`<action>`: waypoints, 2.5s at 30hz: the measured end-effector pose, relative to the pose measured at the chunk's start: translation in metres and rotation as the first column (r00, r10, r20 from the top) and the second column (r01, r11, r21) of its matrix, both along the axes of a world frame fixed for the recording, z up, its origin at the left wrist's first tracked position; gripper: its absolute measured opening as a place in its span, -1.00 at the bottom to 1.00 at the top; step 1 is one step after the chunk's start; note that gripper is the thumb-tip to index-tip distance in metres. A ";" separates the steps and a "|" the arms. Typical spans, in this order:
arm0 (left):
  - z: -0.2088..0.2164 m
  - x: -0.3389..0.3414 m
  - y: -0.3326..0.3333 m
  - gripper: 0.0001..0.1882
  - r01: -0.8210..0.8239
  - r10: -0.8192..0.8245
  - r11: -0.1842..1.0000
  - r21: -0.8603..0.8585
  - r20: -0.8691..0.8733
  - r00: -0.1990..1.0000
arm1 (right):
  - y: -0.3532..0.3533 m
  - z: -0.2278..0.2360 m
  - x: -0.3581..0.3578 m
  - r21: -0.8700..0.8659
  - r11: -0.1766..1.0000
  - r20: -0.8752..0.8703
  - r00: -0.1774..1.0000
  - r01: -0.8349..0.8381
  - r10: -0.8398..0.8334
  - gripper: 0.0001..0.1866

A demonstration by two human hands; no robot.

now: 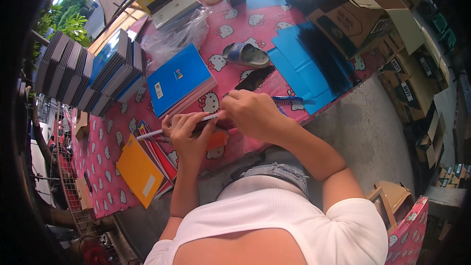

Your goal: The person tapes the spines of several spiral-bound notebooks using a tape dispenser and blue tape, and then uses a pair of snips to trim the ends of the tape.

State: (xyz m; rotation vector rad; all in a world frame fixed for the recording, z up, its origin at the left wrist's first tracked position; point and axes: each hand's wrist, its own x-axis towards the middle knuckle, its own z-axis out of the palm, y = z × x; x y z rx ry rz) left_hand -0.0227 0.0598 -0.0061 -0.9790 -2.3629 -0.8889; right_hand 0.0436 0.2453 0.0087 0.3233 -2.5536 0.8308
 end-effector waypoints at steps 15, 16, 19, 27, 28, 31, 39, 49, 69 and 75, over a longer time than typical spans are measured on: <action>-0.001 0.001 -0.004 -0.76 -0.006 0.006 1.000 0.026 0.009 1.000 | -0.013 0.011 -0.007 -0.078 0.996 -0.029 0.998 0.046 -0.049 -0.74; -0.003 0.000 -0.003 -0.76 -0.011 0.011 0.999 0.031 0.002 1.000 | -0.011 0.006 -0.008 -0.074 0.996 -0.035 0.998 0.040 -0.043 -0.74; -0.008 0.005 -0.007 -0.77 -0.006 0.006 1.000 0.025 0.000 1.000 | -0.003 0.009 -0.011 0.030 0.997 0.116 0.991 -0.076 0.072 -0.70; -0.003 0.020 -0.007 -0.74 -0.013 0.016 0.994 0.106 -0.025 1.000 | 0.094 -0.053 -0.139 0.372 0.908 0.432 0.830 0.191 -0.351 -0.40; -0.006 0.019 -0.007 -0.73 -0.073 0.076 0.987 0.144 -0.015 0.997 | 0.100 -0.081 -0.147 0.448 0.873 0.428 0.811 0.191 -0.398 -0.42; -0.008 0.017 -0.016 -0.72 -0.097 0.103 0.991 0.091 -0.064 0.993 | 0.120 -0.135 -0.160 0.532 0.826 0.408 0.798 0.188 -0.444 -0.42; 0.004 0.012 -0.023 -0.73 -0.146 0.148 0.983 0.114 -0.015 0.989 | 0.085 -0.067 -0.118 -0.873 0.475 0.136 0.881 -0.109 0.452 -0.53; 0.001 0.002 -0.005 -0.79 -0.081 0.079 0.992 0.101 0.022 0.997 | 0.073 -0.055 -0.079 -0.787 0.557 0.208 0.736 -0.264 0.644 -0.49; 0.014 -0.006 -0.022 -0.67 -0.142 0.141 0.990 0.009 0.058 0.988 | 0.054 -0.023 -0.092 -0.514 0.781 0.383 0.719 -0.355 0.580 -0.44; 0.008 -0.011 -0.034 -0.78 -0.173 0.172 0.985 -0.011 0.154 0.973 | 0.049 -0.032 -0.105 -0.376 0.809 0.179 0.821 -0.452 0.542 -0.44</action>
